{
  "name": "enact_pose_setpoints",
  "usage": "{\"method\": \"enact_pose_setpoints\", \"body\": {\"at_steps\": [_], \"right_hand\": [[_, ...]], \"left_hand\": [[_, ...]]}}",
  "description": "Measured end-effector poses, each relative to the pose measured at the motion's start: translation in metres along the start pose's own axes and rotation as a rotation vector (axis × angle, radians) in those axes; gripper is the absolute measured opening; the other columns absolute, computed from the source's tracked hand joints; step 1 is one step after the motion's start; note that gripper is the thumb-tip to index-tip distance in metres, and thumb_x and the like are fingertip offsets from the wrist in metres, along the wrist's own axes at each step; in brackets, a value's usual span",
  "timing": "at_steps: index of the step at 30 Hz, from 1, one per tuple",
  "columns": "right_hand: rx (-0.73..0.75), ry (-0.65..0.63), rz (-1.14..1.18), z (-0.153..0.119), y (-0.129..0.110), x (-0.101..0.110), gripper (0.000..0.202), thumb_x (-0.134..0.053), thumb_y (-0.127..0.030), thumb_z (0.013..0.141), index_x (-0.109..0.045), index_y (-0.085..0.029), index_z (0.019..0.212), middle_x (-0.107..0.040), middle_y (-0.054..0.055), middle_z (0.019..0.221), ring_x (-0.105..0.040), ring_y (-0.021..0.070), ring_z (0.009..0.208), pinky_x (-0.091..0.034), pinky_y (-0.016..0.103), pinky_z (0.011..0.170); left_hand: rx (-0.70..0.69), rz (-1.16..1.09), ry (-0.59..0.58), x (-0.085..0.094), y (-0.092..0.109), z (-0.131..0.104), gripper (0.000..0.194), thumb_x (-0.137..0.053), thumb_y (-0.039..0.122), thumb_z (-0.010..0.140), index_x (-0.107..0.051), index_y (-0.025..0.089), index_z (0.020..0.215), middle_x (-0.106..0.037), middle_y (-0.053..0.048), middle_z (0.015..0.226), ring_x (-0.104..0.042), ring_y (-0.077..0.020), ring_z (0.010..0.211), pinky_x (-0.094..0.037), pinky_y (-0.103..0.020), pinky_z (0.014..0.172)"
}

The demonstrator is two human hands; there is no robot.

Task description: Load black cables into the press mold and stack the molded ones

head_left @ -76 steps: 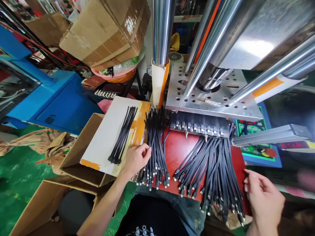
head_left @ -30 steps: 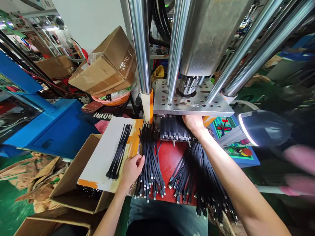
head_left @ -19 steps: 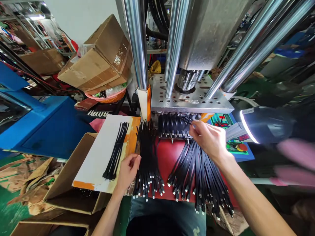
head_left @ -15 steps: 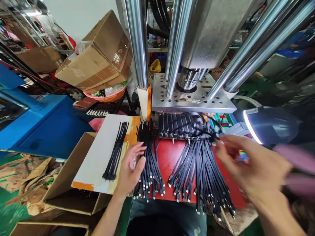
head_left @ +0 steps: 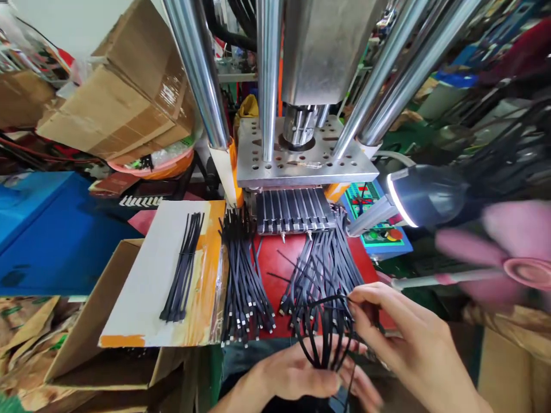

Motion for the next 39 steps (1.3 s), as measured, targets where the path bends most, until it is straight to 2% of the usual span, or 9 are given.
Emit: {"method": "enact_pose_setpoints", "body": {"at_steps": [3,7,8,11,16,22,28,35,39], "right_hand": [[-0.254,0.178,-0.1,-0.024,0.032,0.016,0.004,-0.068,-0.026,0.098,-0.071,-0.026,0.1,-0.071,-0.002,0.079,-0.065,0.0144,0.06,-0.054,0.025,0.06],[-0.765,0.948,-0.315,-0.101,0.103,0.057,0.03,-0.072,-0.052,0.087,-0.072,-0.022,0.092,-0.066,0.004,0.072,-0.063,0.0236,0.058,-0.053,0.037,0.058],[-0.872,0.934,-0.344,-0.125,0.12,0.059,0.037,-0.071,-0.059,0.083,-0.07,-0.023,0.087,-0.065,0.005,0.069,-0.064,0.0263,0.057,-0.055,0.041,0.059],[-1.193,0.458,-0.268,-0.2,0.145,0.041,0.053,-0.071,-0.079,0.069,-0.066,-0.026,0.074,-0.067,0.009,0.064,-0.067,0.0347,0.06,-0.058,0.052,0.061],[-1.239,-0.129,0.587,-0.256,0.079,-0.035,0.059,-0.079,-0.076,0.08,-0.084,-0.025,0.109,-0.081,0.012,0.091,-0.077,0.0309,0.08,-0.062,0.042,0.071],[-1.039,-0.135,1.454,-0.154,-0.01,-0.116,0.093,-0.083,-0.094,0.058,-0.082,-0.028,0.123,-0.079,0.011,0.096,-0.06,0.0161,0.056,-0.051,0.029,0.05],[-1.141,-0.343,1.435,-0.043,-0.035,-0.144,0.059,-0.089,-0.074,0.077,-0.085,-0.022,0.105,-0.078,0.006,0.081,-0.071,0.0182,0.068,-0.06,0.031,0.069],[-0.699,-0.748,1.213,0.082,-0.063,-0.22,0.064,-0.085,-0.078,0.076,-0.077,-0.017,0.093,-0.07,0.0,0.079,-0.059,0.0125,0.067,-0.045,0.022,0.056],[-0.481,-0.762,1.039,0.144,-0.077,-0.26,0.055,-0.079,-0.069,0.083,-0.072,-0.016,0.096,-0.058,-0.005,0.067,-0.048,0.0105,0.055,-0.035,0.023,0.049]], "left_hand": [[0.175,0.249,0.22,-0.001,0.008,-0.011,0.073,-0.055,0.092,0.09,-0.063,0.019,0.087,-0.052,0.004,0.063,-0.053,-0.0126,0.058,-0.043,-0.028,0.062],[0.322,0.284,0.107,-0.003,0.024,-0.025,0.074,-0.053,0.095,0.088,-0.053,0.022,0.075,-0.045,0.007,0.056,-0.044,-0.0098,0.051,-0.038,-0.026,0.057],[0.336,0.23,0.065,-0.003,0.024,-0.026,0.076,-0.051,0.097,0.086,-0.053,0.022,0.076,-0.041,0.009,0.053,-0.04,-0.0091,0.048,-0.039,-0.026,0.057],[0.357,0.161,0.067,-0.001,0.02,-0.029,0.071,-0.055,0.092,0.09,-0.059,0.021,0.086,-0.046,0.01,0.054,-0.041,-0.0081,0.045,-0.039,-0.024,0.056],[0.374,0.13,-0.009,-0.002,0.015,-0.032,0.065,-0.059,0.082,0.096,-0.072,0.019,0.1,-0.06,0.003,0.066,-0.054,-0.0106,0.053,-0.044,-0.022,0.055],[0.218,0.446,-0.193,0.003,0.041,-0.05,0.07,-0.047,0.083,0.099,-0.075,0.021,0.084,-0.07,-0.005,0.074,-0.068,-0.0207,0.068,-0.059,-0.031,0.072],[0.214,0.46,-0.021,0.027,0.054,-0.117,0.079,-0.036,0.088,0.1,-0.074,0.021,0.118,-0.075,-0.009,0.086,-0.073,-0.0236,0.073,-0.062,-0.036,0.079],[0.001,0.093,0.883,0.052,0.048,-0.209,0.063,-0.075,0.077,0.092,-0.072,0.017,0.112,-0.077,-0.007,0.089,-0.073,-0.0179,0.073,-0.06,-0.029,0.073],[-0.166,0.171,1.32,0.071,0.049,-0.232,0.066,-0.081,0.072,0.088,-0.073,0.016,0.122,-0.08,-0.012,0.105,-0.075,-0.0217,0.078,-0.064,-0.034,0.073]]}}
Point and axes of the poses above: each hand's wrist, its own z-axis towards the middle knuckle, its own x-axis out of the back of the hand, y = z × x, the point moved 3 cm from there along z, towards the middle knuckle
